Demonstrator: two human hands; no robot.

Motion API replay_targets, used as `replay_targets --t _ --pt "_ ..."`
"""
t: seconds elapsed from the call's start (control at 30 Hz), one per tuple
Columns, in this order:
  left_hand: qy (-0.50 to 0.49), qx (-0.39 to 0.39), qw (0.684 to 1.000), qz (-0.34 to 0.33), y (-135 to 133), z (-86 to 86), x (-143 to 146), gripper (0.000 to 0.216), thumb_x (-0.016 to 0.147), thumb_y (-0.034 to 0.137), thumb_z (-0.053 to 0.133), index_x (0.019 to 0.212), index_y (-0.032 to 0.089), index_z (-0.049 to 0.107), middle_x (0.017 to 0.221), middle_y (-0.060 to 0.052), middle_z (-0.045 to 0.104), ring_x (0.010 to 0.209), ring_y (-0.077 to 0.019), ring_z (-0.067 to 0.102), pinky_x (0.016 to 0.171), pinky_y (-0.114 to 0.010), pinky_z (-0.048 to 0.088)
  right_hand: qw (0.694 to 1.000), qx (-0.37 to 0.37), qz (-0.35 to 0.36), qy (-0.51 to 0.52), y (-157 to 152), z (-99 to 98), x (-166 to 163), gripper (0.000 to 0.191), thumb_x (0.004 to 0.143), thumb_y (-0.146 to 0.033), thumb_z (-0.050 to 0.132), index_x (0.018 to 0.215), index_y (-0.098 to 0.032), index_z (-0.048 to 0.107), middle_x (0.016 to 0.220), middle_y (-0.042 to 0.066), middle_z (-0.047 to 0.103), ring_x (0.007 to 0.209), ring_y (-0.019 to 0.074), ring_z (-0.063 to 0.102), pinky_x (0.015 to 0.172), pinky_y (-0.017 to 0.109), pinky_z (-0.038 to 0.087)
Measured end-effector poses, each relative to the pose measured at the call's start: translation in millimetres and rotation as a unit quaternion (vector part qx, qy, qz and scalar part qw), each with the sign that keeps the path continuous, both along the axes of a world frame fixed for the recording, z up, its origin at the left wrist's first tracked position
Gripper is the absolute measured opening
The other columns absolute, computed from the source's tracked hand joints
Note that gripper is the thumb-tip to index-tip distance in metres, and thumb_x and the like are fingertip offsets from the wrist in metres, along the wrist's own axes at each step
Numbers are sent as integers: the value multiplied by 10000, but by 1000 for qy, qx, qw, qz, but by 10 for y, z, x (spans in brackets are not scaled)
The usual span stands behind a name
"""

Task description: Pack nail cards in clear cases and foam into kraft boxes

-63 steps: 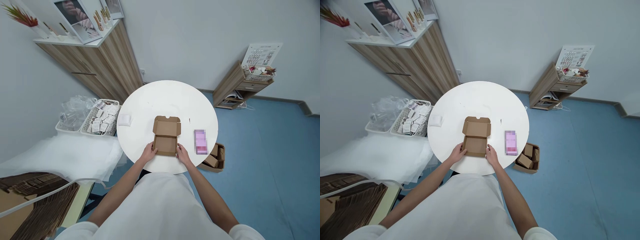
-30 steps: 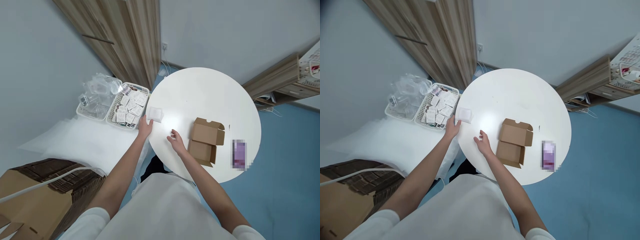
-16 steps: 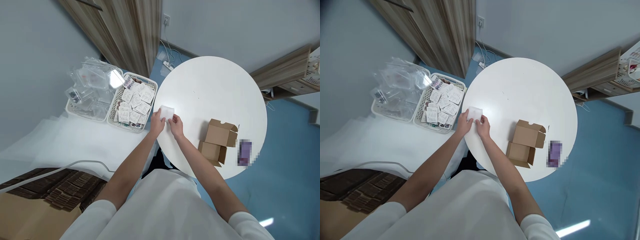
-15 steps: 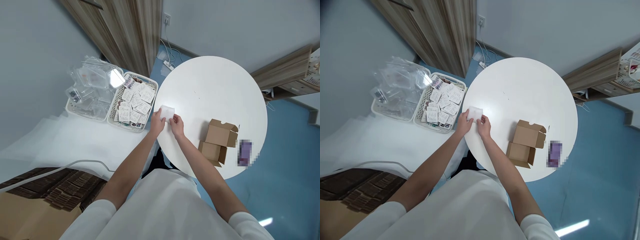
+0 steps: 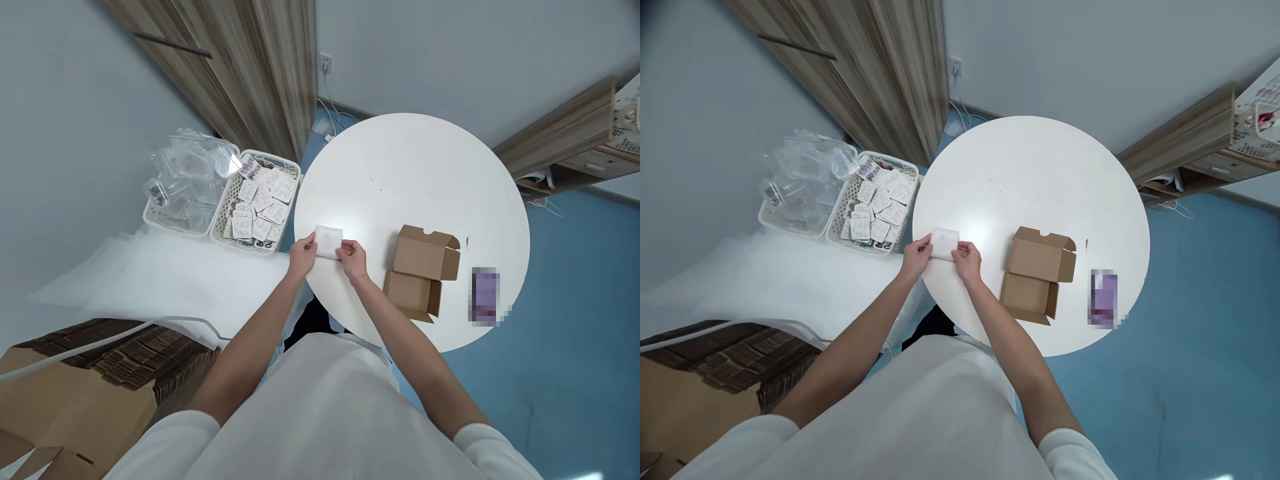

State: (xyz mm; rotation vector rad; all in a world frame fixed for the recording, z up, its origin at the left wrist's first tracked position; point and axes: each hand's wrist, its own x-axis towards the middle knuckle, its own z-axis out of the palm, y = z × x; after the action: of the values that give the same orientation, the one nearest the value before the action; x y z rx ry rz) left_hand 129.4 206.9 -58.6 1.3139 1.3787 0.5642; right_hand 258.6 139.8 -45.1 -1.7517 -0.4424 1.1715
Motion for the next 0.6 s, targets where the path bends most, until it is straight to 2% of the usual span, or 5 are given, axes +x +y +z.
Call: replay_targets --t 0.17,0.33,0.47,0.6 --pt "-7 22 1000 -21 -590 274 216 420 768 299 504 1175 197 517 1055 -54 577 860 -144 561 755 -292 485 998 43 28 -43 -609 253 326 295 659 -289 587 925 -184 518 931 43 605 770 141 592 700 312 496" --pt "6 83 991 -101 -1219 481 760 401 775 273 492 1169 203 521 1000 -49 588 848 -155 569 725 -293 496 995 55 26 -83 -1336 450 894 285 670 -274 567 933 -178 513 934 64 618 771 152 608 704 311 495" --pt "36 119 977 -174 -1578 546 1182 377 776 235 480 1147 190 531 965 -52 612 784 -152 581 714 -292 489 988 22 18 -155 -1773 469 1279 256 674 -234 541 923 -198 492 915 40 627 770 151 613 719 311 475" --pt "66 121 968 -210 -1740 506 1404 351 764 208 491 1113 189 522 905 -40 639 745 -154 597 707 -291 482 971 -42 61 -229 -1964 404 1470 231 684 -196 508 905 -225 447 839 -2 626 689 144 604 668 302 445"
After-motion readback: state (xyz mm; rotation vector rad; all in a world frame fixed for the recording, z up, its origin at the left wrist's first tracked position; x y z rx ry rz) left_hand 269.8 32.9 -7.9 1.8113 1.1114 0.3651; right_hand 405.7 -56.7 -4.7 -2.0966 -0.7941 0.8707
